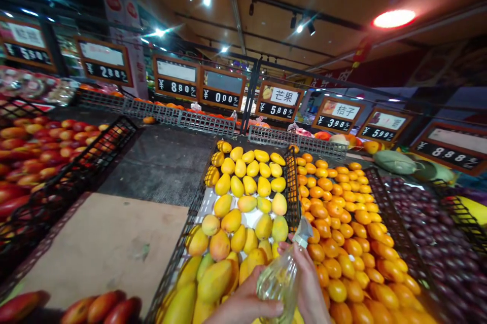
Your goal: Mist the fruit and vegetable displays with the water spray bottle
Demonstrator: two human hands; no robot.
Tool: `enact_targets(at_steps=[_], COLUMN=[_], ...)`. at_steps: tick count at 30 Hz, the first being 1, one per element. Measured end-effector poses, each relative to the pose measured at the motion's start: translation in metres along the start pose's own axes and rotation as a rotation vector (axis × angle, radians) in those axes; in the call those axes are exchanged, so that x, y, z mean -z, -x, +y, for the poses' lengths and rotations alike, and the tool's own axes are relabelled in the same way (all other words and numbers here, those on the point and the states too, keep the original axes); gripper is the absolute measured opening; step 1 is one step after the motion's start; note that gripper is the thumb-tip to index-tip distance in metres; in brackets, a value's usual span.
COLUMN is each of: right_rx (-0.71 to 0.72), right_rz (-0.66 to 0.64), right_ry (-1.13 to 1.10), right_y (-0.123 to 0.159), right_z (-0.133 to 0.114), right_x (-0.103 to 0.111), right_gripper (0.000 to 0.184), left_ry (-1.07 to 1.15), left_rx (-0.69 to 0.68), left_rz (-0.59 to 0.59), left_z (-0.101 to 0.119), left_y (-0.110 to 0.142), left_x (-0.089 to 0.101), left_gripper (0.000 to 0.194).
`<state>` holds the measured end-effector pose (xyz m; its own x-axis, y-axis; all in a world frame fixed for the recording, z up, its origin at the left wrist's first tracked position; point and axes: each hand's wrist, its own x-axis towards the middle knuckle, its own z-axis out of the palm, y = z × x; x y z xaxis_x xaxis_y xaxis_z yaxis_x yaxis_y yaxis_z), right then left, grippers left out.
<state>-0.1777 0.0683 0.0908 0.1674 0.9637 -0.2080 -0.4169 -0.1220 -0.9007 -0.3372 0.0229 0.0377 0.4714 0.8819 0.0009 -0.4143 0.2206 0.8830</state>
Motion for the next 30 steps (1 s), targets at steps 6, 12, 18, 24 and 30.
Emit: enact_targets(at_steps=[6,12,18,24,30], right_rx=[0.023,0.011,-0.021,-0.063,-0.072], right_rz=[-0.026,-0.225,-0.503,-0.719,-0.761], right_ry=[-0.009,0.058,0.168,0.227,0.243], right_y=[-0.004,-0.012,-0.002,0.016,0.017], right_z=[-0.011,0.002,0.019,0.026,0.022], right_x=[-0.011,-0.065,-0.134,-0.183,-0.195], right_gripper=[0.075,0.061,0.062,0.058,0.056], left_ry=[0.055,0.012,0.017,0.112,0.125], left_rx=[-0.031,-0.135,-0.163,-0.245,-0.258], left_rz=[0.065,0.266,0.481,0.661,0.686], left_z=[0.010,0.011,0.037,0.041,0.057], left_y=[-0.004,0.014,0.062,0.092,0.100], left_x=[-0.004,0.028,0.047,0.055,0.046], left_gripper=[0.067,0.083,0.086,0.093,0.093])
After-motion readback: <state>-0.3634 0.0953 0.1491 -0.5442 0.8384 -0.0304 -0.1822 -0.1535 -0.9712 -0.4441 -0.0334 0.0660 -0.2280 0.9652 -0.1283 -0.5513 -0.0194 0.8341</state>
